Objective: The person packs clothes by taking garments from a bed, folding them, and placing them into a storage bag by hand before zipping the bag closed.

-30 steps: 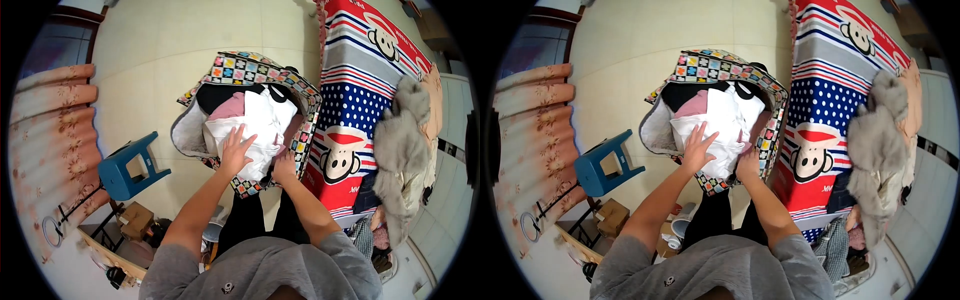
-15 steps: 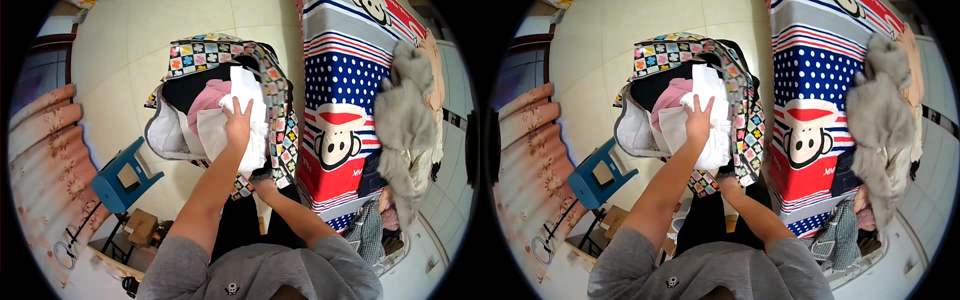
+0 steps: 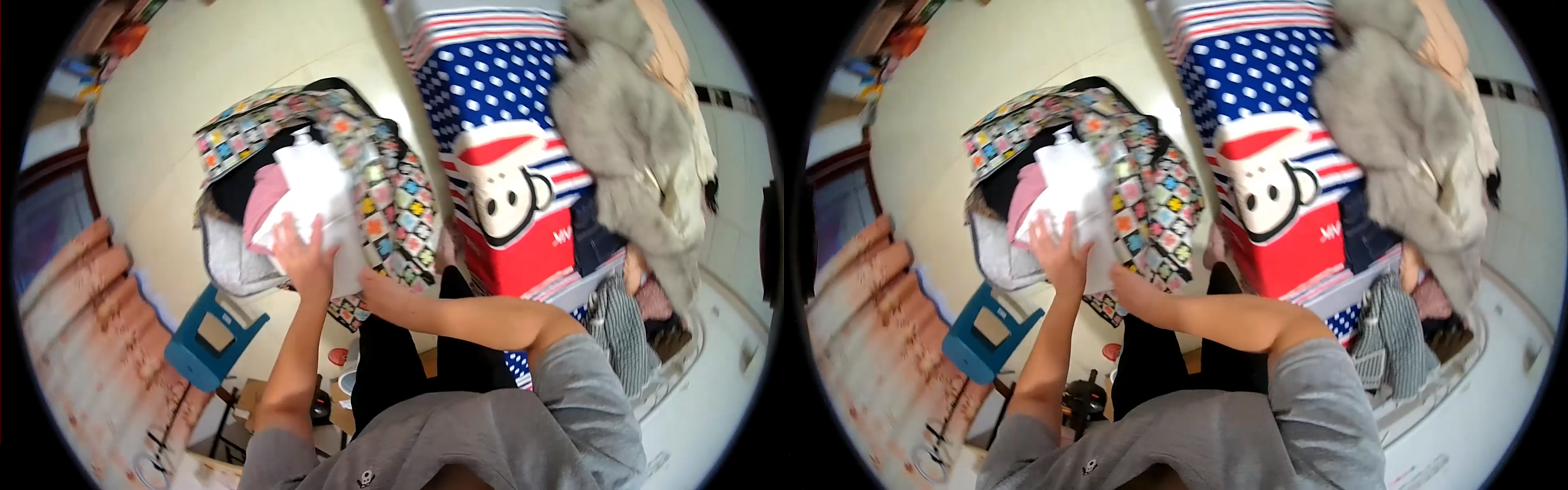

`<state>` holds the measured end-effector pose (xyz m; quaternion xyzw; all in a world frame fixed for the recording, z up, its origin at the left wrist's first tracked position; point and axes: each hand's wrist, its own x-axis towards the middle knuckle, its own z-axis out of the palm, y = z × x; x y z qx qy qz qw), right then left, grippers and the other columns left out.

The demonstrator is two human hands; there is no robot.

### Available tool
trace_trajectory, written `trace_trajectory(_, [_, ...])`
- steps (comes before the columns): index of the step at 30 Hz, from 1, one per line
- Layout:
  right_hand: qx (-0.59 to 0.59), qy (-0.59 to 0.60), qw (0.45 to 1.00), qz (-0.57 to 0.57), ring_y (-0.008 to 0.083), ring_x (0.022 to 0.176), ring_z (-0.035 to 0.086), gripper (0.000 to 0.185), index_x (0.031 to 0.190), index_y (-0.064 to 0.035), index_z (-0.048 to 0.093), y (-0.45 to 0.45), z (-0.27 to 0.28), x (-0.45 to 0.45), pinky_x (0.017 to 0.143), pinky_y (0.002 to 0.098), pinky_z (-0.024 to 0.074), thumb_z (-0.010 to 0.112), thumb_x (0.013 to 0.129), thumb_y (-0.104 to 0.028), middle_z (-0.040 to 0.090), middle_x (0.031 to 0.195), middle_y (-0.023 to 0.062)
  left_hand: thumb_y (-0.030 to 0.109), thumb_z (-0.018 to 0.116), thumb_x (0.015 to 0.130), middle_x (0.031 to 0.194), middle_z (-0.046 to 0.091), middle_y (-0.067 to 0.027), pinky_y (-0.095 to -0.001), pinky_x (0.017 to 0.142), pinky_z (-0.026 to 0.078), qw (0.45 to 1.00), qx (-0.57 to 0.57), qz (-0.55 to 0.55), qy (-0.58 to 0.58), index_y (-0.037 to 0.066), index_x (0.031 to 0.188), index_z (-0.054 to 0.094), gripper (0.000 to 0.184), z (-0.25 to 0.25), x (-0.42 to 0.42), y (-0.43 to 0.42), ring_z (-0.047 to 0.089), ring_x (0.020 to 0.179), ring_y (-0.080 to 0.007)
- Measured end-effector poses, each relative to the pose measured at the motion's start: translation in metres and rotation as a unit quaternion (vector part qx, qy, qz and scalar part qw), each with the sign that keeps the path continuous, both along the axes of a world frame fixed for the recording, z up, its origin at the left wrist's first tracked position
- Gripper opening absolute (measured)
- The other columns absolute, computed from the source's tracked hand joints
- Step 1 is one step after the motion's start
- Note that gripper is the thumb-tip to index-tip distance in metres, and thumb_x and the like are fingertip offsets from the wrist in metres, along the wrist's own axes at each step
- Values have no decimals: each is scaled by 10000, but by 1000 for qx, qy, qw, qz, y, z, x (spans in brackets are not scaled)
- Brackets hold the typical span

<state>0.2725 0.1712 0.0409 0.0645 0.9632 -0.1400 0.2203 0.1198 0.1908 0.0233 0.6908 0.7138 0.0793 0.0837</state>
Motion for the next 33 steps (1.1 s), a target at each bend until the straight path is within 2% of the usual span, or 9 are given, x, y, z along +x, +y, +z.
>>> trace_trajectory(2, [-1, 43, 997, -68, 189, 894, 468, 203, 866, -115, 635, 5, 8, 10, 832, 352, 273, 487, 728, -134, 568, 802, 31, 160, 705, 619, 1351, 192, -205, -456, 968, 244, 981, -123, 102, -113, 166, 1274, 359, 741, -34, 24, -32, 213, 1191, -463])
trace_trajectory(3, [7, 101, 989, -112, 191, 901, 465, 189, 851, -116, 627, 9, 12, 18, 827, 369, 290, 489, 723, -126, 565, 795, 26, 272, 637, 705, 1354, 170, -216, -449, 975, 239, 818, -28, 319, -478, 78, 1293, 307, 702, -133, 21, -75, 210, 1203, -441])
trace_trajectory(5, [-4, 189, 963, -191, 196, 904, 463, 163, 826, -112, 616, 12, 23, 40, 825, 395, 310, 493, 720, -132, 563, 792, 18, 413, 523, 780, 1345, 229, -190, -425, 984, 237, 900, -173, 285, -282, 22, 1301, 270, 699, -128, 40, -80, 225, 1216, -387])
trace_trajectory(9, [-194, 363, 746, -524, 226, 832, 528, 118, 773, -76, 576, 4, 27, 115, 803, 369, 388, 578, 667, -128, 572, 787, 74, 569, 294, 809, 1253, 375, -108, -420, 942, 280, 369, -256, 626, -638, 70, 1205, 379, 643, -86, 74, -56, 338, 1140, -301])
trace_trajectory(11, [-107, 330, 615, -708, 270, 817, 524, 178, 816, -55, 579, 4, 28, 190, 688, 375, 423, 582, 641, -92, 566, 837, 91, 413, 403, 802, 974, 490, -135, -444, 730, 387, 847, -216, 329, -357, 66, 1021, 507, 423, -56, 77, -69, 435, 1004, -327])
trace_trajectory(12, [-5, 290, 570, -769, 288, 853, 516, 232, 872, -33, 567, -16, -1, 232, 721, 375, 420, 593, 647, -88, 562, 865, 124, 220, 541, 701, 952, 479, -199, -457, 784, 359, 983, -157, 67, -67, -24, 892, 538, 310, -47, 71, -75, 424, 962, -369])
trace_trajectory(16, [24, 119, 150, -981, 296, 918, 512, 416, 965, -12, 552, -116, -97, 394, 810, 371, 409, 652, 687, -305, 542, 960, 169, 207, 555, 738, 909, 543, -224, -437, 738, 411, 916, -371, -96, -121, 8, 864, 577, 236, -76, 21, -147, 500, 855, -399])
trace_trajectory(21, [218, -79, 117, -966, 305, 929, 537, 694, 1045, 69, 512, -167, -120, 509, 854, 382, 387, 610, 664, -504, 550, 994, 226, 423, 608, 666, 892, 588, -161, -410, 752, 433, 755, -585, -289, 70, 84, 890, 599, 406, -57, 43, -107, 544, 857, -323])
trace_trajectory(33, [-59, 313, -160, -934, 216, 909, 563, 575, 1078, 73, 495, -100, -108, 577, 738, 324, 474, 731, 647, -227, 570, 1007, 161, 443, 566, 711, 1112, 530, -95, -353, 936, 335, 673, -585, -380, 246, 160, 1031, 596, 428, -42, 71, -119, 448, 1090, -285])
